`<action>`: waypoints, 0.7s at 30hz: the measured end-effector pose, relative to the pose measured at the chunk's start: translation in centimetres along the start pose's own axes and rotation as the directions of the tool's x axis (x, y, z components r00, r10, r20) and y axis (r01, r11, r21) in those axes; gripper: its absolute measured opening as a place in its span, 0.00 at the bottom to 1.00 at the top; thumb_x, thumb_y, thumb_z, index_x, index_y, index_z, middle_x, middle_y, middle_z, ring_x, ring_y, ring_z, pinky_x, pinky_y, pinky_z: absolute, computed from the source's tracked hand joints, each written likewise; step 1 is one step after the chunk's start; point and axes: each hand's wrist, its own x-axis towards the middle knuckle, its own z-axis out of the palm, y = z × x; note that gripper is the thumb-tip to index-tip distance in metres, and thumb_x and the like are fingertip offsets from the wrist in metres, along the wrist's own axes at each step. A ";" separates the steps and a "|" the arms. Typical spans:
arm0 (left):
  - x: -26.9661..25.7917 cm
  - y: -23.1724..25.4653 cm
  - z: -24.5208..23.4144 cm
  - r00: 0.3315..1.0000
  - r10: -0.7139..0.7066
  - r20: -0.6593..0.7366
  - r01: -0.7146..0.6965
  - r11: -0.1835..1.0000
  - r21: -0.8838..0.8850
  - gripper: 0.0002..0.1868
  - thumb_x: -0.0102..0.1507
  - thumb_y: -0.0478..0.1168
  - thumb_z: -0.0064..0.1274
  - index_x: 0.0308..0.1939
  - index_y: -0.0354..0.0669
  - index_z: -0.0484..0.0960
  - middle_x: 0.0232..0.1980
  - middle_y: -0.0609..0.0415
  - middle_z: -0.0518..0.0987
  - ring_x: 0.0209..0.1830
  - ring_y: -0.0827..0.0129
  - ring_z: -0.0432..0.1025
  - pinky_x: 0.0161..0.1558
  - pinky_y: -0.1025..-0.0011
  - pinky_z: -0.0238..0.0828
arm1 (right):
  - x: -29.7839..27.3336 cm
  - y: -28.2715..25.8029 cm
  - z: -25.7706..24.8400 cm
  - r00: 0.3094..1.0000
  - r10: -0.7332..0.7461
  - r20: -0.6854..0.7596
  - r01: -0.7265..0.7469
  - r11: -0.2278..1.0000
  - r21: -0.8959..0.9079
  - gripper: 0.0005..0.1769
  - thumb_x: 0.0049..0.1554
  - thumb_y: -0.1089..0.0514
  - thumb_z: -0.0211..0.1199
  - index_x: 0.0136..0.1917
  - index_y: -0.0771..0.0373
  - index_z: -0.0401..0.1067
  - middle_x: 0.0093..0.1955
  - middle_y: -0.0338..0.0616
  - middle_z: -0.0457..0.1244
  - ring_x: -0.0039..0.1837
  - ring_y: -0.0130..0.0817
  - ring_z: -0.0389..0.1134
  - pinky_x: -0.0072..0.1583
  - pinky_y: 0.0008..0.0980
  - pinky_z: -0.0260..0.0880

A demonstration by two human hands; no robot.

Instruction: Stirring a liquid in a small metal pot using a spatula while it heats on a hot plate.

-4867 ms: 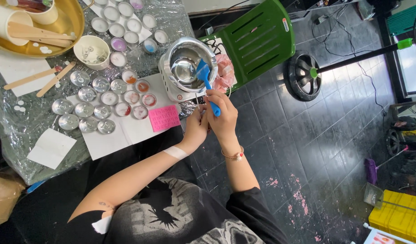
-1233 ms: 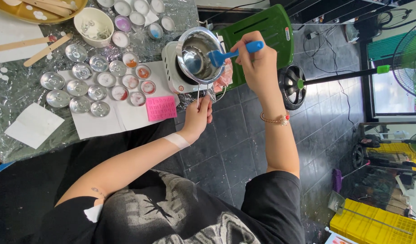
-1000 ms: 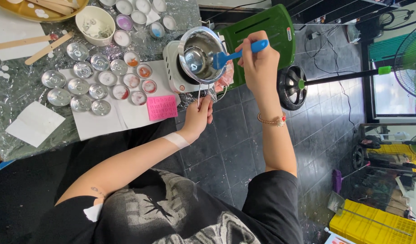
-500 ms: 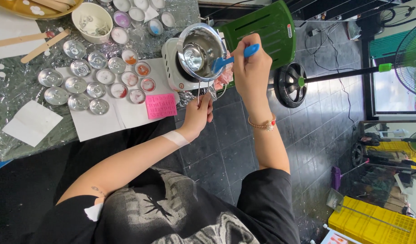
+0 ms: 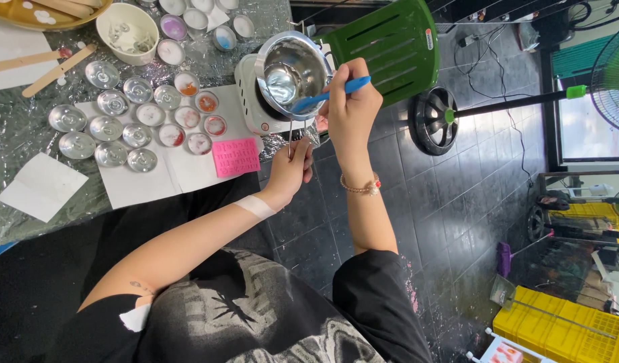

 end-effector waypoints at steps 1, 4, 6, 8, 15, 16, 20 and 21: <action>-0.1 0.1 0.0 1.000 0.000 0.001 0.000 1.000 0.002 0.20 0.73 0.48 0.44 0.30 0.42 0.69 0.22 0.61 0.61 0.15 0.76 0.59 0.20 0.75 0.56 | 0.0 0.1 0.2 1.000 0.000 -0.002 0.000 1.000 0.001 0.10 0.70 0.61 0.52 0.45 0.65 0.65 0.34 0.39 0.66 0.29 0.19 0.65 0.31 0.21 0.62; -0.3 0.4 -0.1 1.000 0.001 0.012 -0.002 1.000 0.031 0.20 0.73 0.49 0.42 0.30 0.42 0.69 0.22 0.61 0.62 0.15 0.75 0.61 0.20 0.75 0.56 | 0.4 0.9 0.7 1.000 0.009 -0.005 -0.009 0.998 0.064 0.12 0.70 0.59 0.52 0.45 0.65 0.65 0.34 0.40 0.67 0.29 0.20 0.67 0.30 0.21 0.62; -0.3 0.5 -0.3 1.000 0.015 0.024 -0.016 0.998 0.068 0.20 0.74 0.49 0.41 0.31 0.42 0.68 0.21 0.61 0.62 0.15 0.75 0.60 0.21 0.75 0.57 | 1.1 1.9 0.7 0.997 -0.079 0.010 0.077 0.990 0.115 0.11 0.71 0.58 0.53 0.48 0.66 0.66 0.37 0.42 0.69 0.32 0.22 0.69 0.34 0.22 0.67; -0.4 0.6 -0.5 0.999 0.010 0.035 -0.012 0.997 0.077 0.20 0.74 0.50 0.41 0.31 0.42 0.69 0.22 0.61 0.63 0.15 0.75 0.62 0.22 0.75 0.57 | 2.0 2.0 -0.4 0.994 -0.106 -0.006 0.106 0.988 0.110 0.12 0.72 0.58 0.53 0.47 0.66 0.66 0.37 0.42 0.69 0.31 0.23 0.68 0.33 0.22 0.66; -0.4 0.6 -1.0 0.999 -0.023 0.046 0.021 0.999 0.042 0.20 0.73 0.51 0.43 0.31 0.42 0.70 0.23 0.61 0.65 0.16 0.74 0.65 0.22 0.75 0.59 | 7.0 -0.6 -4.4 0.974 -0.185 0.131 0.198 0.975 -0.101 0.12 0.72 0.60 0.53 0.46 0.67 0.66 0.34 0.41 0.68 0.29 0.21 0.65 0.32 0.21 0.61; -0.5 0.9 -1.5 0.999 -0.026 0.047 0.024 0.999 0.044 0.20 0.73 0.51 0.43 0.31 0.42 0.70 0.23 0.61 0.65 0.16 0.74 0.65 0.22 0.75 0.59 | 6.7 -0.5 -4.3 0.975 -0.183 0.128 0.196 0.975 -0.102 0.12 0.72 0.60 0.53 0.46 0.67 0.66 0.34 0.41 0.68 0.29 0.21 0.65 0.32 0.21 0.61; -0.4 3.1 -3.7 0.990 -0.131 0.053 0.124 0.985 0.119 0.19 0.71 0.50 0.47 0.32 0.39 0.74 0.24 0.58 0.72 0.17 0.73 0.69 0.21 0.75 0.66 | 4.9 0.1 -3.8 0.950 -0.180 0.254 0.213 0.971 -0.110 0.12 0.73 0.61 0.55 0.47 0.67 0.68 0.35 0.41 0.68 0.32 0.22 0.67 0.35 0.21 0.63; -0.4 3.7 -4.3 0.985 -0.166 0.055 0.154 0.972 0.178 0.19 0.70 0.50 0.49 0.34 0.37 0.76 0.25 0.56 0.75 0.18 0.74 0.71 0.22 0.75 0.69 | 4.1 0.3 -3.8 0.954 -0.174 0.245 0.204 0.974 -0.102 0.12 0.73 0.60 0.56 0.46 0.67 0.68 0.35 0.41 0.68 0.33 0.23 0.68 0.35 0.21 0.64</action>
